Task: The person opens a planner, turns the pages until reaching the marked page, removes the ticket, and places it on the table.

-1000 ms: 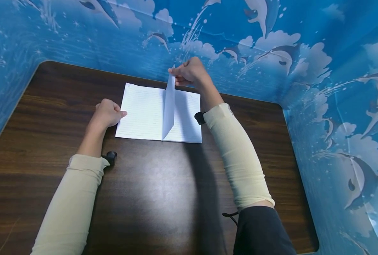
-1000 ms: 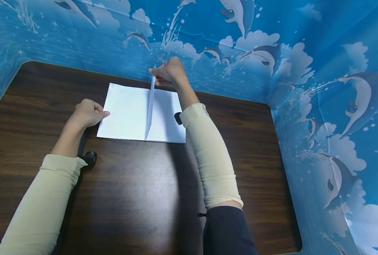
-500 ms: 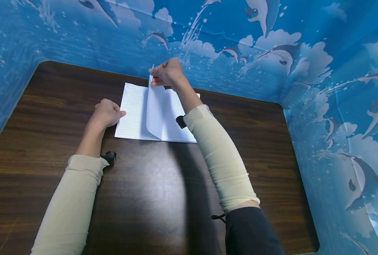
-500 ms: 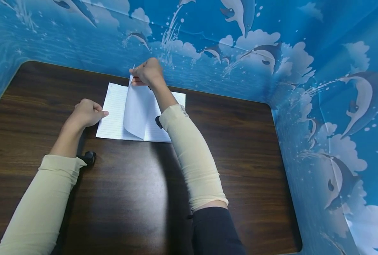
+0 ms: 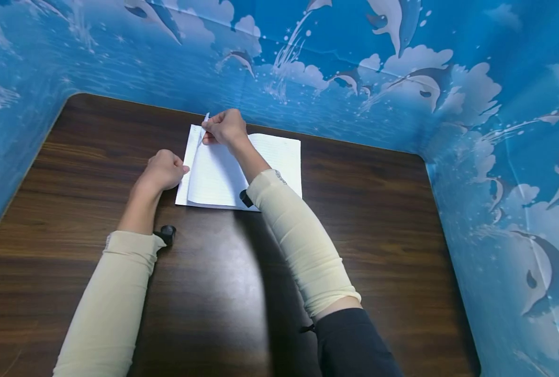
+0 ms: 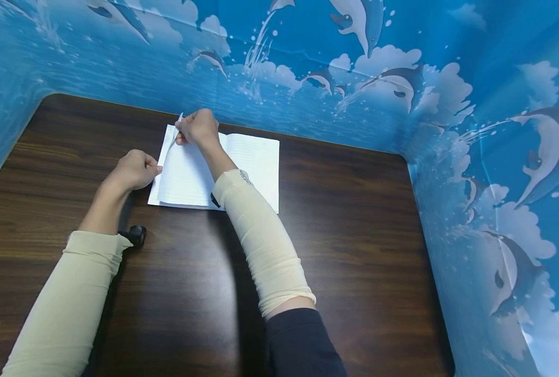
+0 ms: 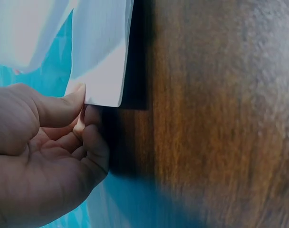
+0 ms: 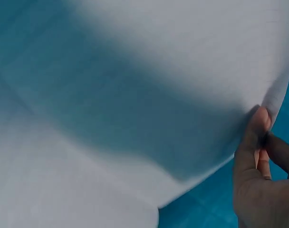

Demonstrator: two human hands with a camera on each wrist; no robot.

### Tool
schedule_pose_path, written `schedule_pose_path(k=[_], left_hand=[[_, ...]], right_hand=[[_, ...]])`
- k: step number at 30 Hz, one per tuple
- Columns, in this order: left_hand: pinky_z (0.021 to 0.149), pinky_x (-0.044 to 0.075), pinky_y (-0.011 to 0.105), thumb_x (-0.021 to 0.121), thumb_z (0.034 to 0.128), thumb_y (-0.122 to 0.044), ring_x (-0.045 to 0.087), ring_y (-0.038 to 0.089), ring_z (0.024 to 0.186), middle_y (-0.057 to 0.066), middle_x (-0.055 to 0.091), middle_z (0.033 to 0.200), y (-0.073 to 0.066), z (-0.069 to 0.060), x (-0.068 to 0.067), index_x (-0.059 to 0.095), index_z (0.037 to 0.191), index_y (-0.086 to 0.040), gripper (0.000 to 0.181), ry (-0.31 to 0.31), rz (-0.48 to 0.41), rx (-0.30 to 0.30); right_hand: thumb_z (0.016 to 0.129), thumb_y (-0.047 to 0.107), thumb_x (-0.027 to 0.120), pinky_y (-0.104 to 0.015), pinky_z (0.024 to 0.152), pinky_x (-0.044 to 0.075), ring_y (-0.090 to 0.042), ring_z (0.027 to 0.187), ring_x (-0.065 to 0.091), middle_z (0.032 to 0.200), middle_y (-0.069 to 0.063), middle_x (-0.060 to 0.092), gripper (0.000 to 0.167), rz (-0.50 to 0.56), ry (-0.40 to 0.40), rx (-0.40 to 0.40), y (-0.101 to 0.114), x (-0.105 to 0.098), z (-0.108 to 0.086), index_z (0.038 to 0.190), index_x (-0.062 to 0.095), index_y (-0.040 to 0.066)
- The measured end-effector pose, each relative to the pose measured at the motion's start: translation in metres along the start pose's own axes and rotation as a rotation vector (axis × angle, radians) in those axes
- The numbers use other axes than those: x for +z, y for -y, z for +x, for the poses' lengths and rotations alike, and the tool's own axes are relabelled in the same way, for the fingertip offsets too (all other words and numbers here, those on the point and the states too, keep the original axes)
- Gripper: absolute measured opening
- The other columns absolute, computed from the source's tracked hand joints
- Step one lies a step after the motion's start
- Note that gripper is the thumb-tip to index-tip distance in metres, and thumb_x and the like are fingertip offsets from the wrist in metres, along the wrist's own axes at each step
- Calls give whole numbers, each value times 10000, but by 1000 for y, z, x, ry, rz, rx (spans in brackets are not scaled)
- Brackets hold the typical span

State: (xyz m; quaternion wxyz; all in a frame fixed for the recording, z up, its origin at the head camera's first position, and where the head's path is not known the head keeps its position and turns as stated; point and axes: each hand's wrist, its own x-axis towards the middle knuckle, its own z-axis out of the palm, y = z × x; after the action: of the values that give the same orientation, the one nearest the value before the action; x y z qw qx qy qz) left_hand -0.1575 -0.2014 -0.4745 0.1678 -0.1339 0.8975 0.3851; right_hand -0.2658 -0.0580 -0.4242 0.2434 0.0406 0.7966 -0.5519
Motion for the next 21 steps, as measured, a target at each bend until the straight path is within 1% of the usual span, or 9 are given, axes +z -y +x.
schedule_pose_path(k=[3,5,7,9,11,14,17,19,21], left_hand=[[697,433,413,491,1128,-175,514,286,789,118,540,809,-1,0,1,643,916,64,353,5,-7,-16],[820,480,492,417,1153,-220,546,359,935,216,592,991,-2,0,0,655,1125,127,422,15,-13,-41],[966,466,570,352,1167,-280,520,412,1079,289,564,1181,-3,-1,0,581,1329,176,536,23,-23,-53],[941,472,568,352,1169,-362,535,395,1017,274,579,1097,-3,-1,0,607,1248,176,601,32,-17,-48],[800,490,500,427,1153,-419,537,313,829,171,571,865,-3,-1,0,654,1009,113,596,41,-15,-34],[620,379,373,611,1093,-375,409,184,620,-7,406,603,-1,1,1,561,726,-40,499,42,-3,-3],[662,411,381,686,1048,-258,478,242,733,31,491,682,1,1,1,631,807,14,368,29,-4,2],[753,453,424,692,1034,-217,517,311,902,114,563,848,1,2,1,674,958,66,293,12,-3,-13],[841,463,475,680,1038,-201,501,370,1036,198,555,1014,1,0,0,669,1068,107,310,4,-3,-27]], right_hand=[[1034,91,720,-250,701,631,-97,506,633,716,-100,742,114,-24,-52,0,-8,12,4,1039,777,-8],[1024,70,730,-227,659,618,-95,500,631,761,-132,774,87,-21,-86,-8,-12,19,7,1004,768,-6],[1024,66,729,-204,635,603,-98,502,639,805,-151,795,84,-37,-110,-17,-17,25,9,986,762,-1],[1021,65,733,-186,620,590,-111,513,661,834,-166,806,82,-58,-126,-21,-23,29,10,980,763,0],[1017,65,737,-173,608,581,-126,527,683,847,-164,813,79,-78,-140,-9,-28,32,12,971,768,9],[1007,50,746,-163,590,568,-131,547,697,852,-157,816,67,-99,-152,11,-35,35,15,959,769,9],[995,20,746,-165,581,568,-138,583,719,860,-148,819,60,-95,-147,20,-39,38,17,954,786,0],[984,6,752,-164,589,571,-155,633,753,883,-148,823,52,-107,-129,6,-40,39,17,967,798,-11],[973,3,757,-166,606,578,-165,690,782,909,-139,829,56,-137,-107,-15,-40,40,17,985,810,-7]])
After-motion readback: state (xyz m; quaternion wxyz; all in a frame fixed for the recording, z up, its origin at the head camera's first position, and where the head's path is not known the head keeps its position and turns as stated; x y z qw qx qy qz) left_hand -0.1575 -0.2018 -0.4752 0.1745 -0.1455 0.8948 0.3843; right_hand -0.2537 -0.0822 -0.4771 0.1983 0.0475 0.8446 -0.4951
